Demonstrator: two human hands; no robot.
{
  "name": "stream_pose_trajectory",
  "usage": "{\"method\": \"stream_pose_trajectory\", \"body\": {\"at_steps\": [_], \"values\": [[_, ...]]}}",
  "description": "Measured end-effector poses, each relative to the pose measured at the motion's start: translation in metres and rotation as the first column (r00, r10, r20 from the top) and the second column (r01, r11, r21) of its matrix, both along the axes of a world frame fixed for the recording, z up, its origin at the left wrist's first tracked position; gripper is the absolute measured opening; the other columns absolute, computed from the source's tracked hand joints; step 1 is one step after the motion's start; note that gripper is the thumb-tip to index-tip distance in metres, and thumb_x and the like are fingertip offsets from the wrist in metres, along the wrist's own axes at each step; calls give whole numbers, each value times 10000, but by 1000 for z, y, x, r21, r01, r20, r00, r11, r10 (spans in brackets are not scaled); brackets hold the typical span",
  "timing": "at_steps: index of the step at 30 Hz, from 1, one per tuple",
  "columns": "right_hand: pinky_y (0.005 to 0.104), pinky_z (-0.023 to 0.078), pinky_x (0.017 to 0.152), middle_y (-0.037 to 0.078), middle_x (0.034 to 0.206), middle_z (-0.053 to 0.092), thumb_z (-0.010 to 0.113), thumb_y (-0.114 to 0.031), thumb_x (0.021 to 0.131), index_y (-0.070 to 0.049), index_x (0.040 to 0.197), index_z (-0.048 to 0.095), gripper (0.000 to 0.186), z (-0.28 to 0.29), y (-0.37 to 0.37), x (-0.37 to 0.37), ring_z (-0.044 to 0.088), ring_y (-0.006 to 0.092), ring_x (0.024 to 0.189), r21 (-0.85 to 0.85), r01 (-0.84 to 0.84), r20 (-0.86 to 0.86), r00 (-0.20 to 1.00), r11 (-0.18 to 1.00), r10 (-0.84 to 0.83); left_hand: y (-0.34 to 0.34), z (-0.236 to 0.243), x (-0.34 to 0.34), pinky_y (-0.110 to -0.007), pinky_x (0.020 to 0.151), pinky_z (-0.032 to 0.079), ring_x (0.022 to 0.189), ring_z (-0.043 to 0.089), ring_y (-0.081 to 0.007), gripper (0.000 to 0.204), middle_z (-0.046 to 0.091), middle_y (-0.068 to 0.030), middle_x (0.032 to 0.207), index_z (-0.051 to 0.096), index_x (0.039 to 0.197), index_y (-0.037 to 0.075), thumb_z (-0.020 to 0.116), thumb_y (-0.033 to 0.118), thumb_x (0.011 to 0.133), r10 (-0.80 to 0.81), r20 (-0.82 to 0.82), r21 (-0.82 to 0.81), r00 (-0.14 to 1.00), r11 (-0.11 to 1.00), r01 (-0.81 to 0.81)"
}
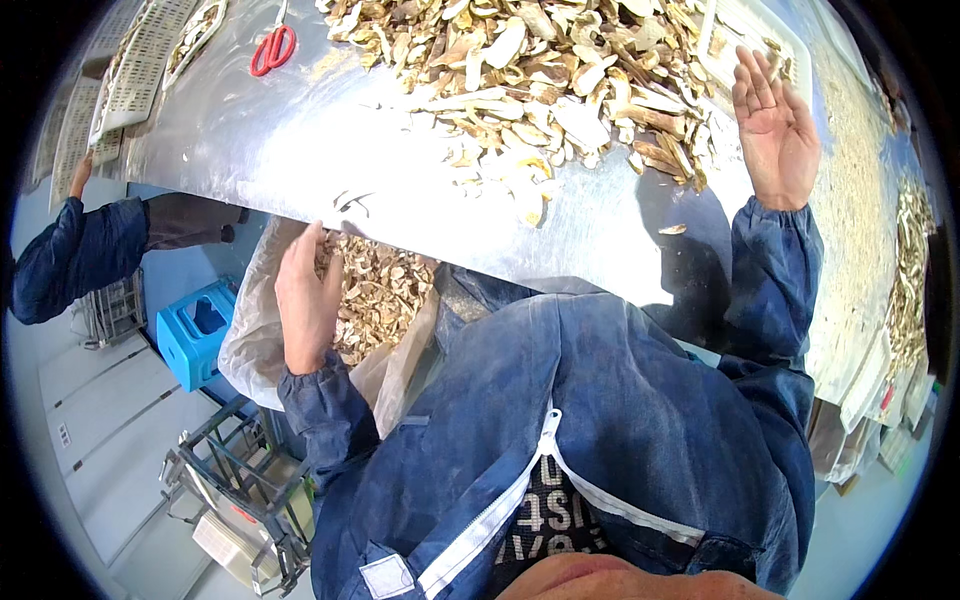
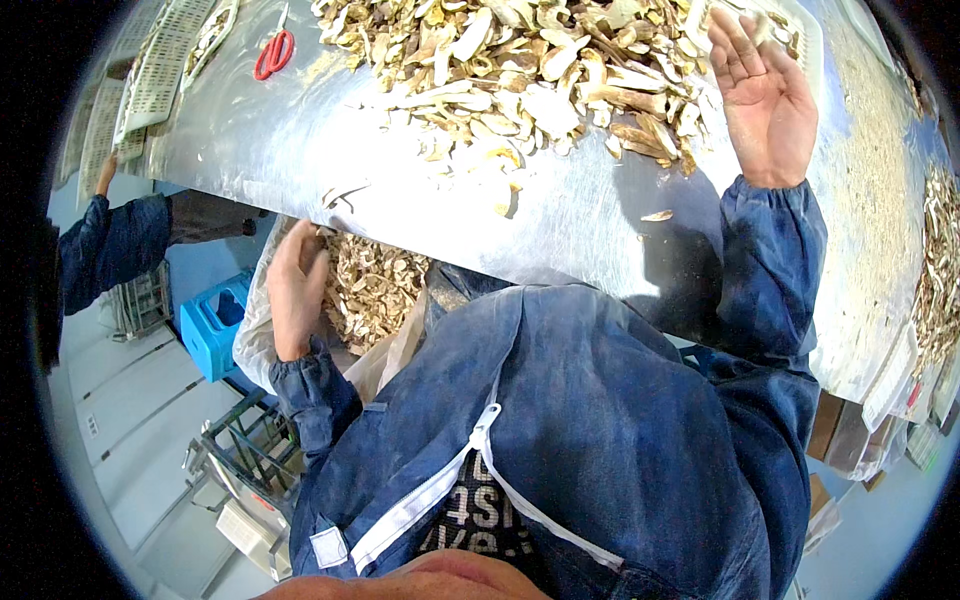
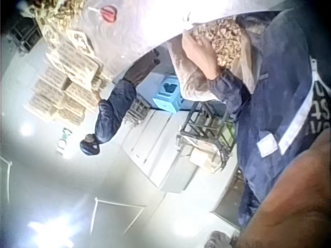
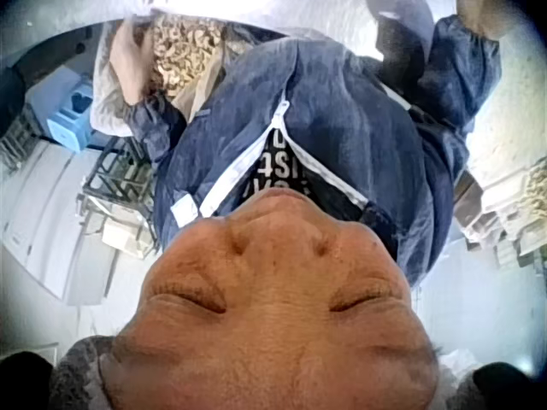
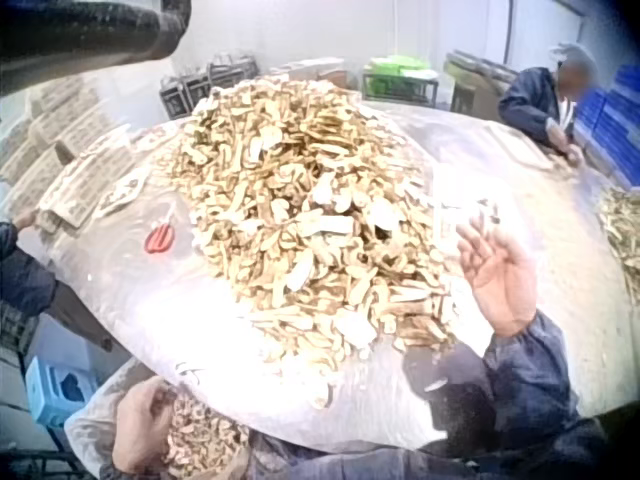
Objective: The person sorts and separates pieces of dried mushrooms or bark on a stainless steel table, placing some into small white trays and others into a large bag on their lap.
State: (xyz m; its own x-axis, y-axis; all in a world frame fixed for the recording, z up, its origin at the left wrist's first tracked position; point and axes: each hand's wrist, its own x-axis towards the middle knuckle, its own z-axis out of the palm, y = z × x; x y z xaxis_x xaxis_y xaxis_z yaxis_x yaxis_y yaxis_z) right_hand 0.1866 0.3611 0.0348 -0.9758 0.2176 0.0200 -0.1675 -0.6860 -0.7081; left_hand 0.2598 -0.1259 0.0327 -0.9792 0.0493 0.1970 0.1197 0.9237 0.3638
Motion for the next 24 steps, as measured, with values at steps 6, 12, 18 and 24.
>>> {"method": "stream_pose_trajectory", "body": {"at_steps": [6,12,18,24], "values": [[313,525,629,94,834,695,569,-136,892,-42,1081,659,230,-17,-110,20,656,196,699,804,-364,226,919,470,324,117,-3,-46,-350,672,488,750,614,-290,124,613,-132,798,671,900,24,663,18,777,-350,-53,363,935,866,344],[393,497,752,119,862,565,599,-84,774,-25,849,611,96,-33,-158,5,588,290,862,936,234,-144,936,-261,322,151,-30,-90,-392,674,485,790,614,-314,107,599,-111,813,691,898,87,651,107,801,-448,38,220,893,876,430],[394,488,794,114,893,552,609,-88,747,-26,857,599,127,-49,-160,-7,576,285,896,885,317,-198,919,-342,341,138,-30,-97,-341,672,489,741,617,-245,114,611,-82,814,665,893,59,675,73,780,-468,146,200,872,877,437],[400,469,785,105,895,548,605,-94,783,-30,899,580,135,-46,-151,-5,564,274,902,889,332,-216,912,-317,348,73,-40,-84,-233,631,455,740,576,-104,53,622,-37,818,607,891,14,625,-22,855,-633,41,999,773,45,-16]]}}
